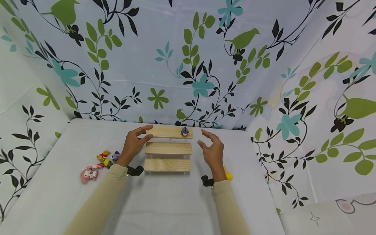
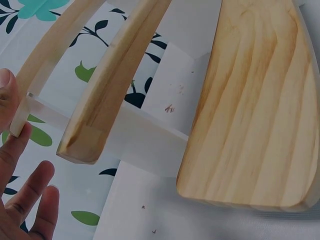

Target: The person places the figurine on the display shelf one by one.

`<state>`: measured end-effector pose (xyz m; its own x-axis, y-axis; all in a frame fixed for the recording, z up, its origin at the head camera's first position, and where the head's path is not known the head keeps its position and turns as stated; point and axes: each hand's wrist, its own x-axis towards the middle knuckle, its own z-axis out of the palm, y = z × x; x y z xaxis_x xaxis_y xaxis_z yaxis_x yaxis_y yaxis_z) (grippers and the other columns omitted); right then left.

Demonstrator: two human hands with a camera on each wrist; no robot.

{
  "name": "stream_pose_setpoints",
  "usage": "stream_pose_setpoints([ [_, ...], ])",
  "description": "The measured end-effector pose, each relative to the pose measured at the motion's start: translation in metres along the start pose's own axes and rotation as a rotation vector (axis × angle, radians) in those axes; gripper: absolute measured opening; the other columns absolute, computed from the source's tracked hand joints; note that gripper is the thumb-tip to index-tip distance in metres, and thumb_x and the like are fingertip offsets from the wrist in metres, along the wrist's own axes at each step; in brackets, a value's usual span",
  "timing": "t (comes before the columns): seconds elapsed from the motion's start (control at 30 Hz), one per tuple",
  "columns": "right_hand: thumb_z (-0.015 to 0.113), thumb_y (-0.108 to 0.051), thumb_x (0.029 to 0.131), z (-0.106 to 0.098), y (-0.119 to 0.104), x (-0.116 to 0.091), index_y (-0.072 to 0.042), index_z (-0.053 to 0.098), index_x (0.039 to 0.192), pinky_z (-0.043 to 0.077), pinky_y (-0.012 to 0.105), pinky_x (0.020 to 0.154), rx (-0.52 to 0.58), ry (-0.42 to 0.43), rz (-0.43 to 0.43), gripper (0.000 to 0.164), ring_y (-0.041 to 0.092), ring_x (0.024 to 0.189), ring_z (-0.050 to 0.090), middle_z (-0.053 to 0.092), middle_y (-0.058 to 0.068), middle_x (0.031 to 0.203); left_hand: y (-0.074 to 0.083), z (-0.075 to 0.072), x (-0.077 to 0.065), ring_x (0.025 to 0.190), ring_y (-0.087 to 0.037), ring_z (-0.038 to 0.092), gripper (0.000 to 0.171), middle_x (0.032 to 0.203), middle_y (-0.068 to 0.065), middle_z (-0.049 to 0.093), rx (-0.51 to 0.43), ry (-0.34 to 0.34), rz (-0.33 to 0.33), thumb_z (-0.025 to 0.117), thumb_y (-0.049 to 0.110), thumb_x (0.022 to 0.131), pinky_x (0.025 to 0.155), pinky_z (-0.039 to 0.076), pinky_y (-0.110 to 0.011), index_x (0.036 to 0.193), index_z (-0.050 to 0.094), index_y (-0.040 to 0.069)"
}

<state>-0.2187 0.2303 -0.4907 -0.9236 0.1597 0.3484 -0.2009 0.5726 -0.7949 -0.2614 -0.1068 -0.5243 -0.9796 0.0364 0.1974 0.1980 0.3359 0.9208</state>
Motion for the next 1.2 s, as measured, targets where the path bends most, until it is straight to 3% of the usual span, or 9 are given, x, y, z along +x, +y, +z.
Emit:
stream_pose_setpoints([
  [0.5,0.086,-0.014,0.091,-0.029,0.032,-0.026,-0.025,0.073,0.136,0.041,0.048,0.118,-0.034,0.052,0.122,0.048,0.022,0.135,0.061,0.075,-0.003,0.136,-0.004,0.001,0.001,0.136,-0.034,0.06,0.046,0.151,-0.003,0.065,-0.024,-0.008,0.005,0.077,0.036,0.098,0.102,0.053,-0.055,0.143,0.07,0.024],
  [0.93,0.084,-0.012,0.093,-0.045,0.065,-0.047,-0.019,0.074,0.134,0.04,0.05,0.116,-0.067,0.053,0.193,0.044,0.026,0.132,0.063,0.075,0.003,0.134,-0.003,0.0,0.001,0.137,-0.033,0.06,0.045,0.152,-0.003,0.064,-0.031,-0.011,0.006,0.076,0.036,0.099,0.101,0.052,-0.055,0.142,0.07,0.025],
  [1.2,0.081,-0.01,0.095,-0.053,0.082,-0.064,-0.017,0.073,0.137,0.038,0.056,0.12,-0.107,0.012,0.316,0.043,0.034,0.137,0.057,0.071,0.009,0.14,-0.004,0.001,0.002,0.136,-0.034,0.06,0.046,0.151,-0.003,0.065,-0.026,-0.003,0.006,0.077,0.036,0.098,0.1,0.052,-0.054,0.142,0.07,0.025],
])
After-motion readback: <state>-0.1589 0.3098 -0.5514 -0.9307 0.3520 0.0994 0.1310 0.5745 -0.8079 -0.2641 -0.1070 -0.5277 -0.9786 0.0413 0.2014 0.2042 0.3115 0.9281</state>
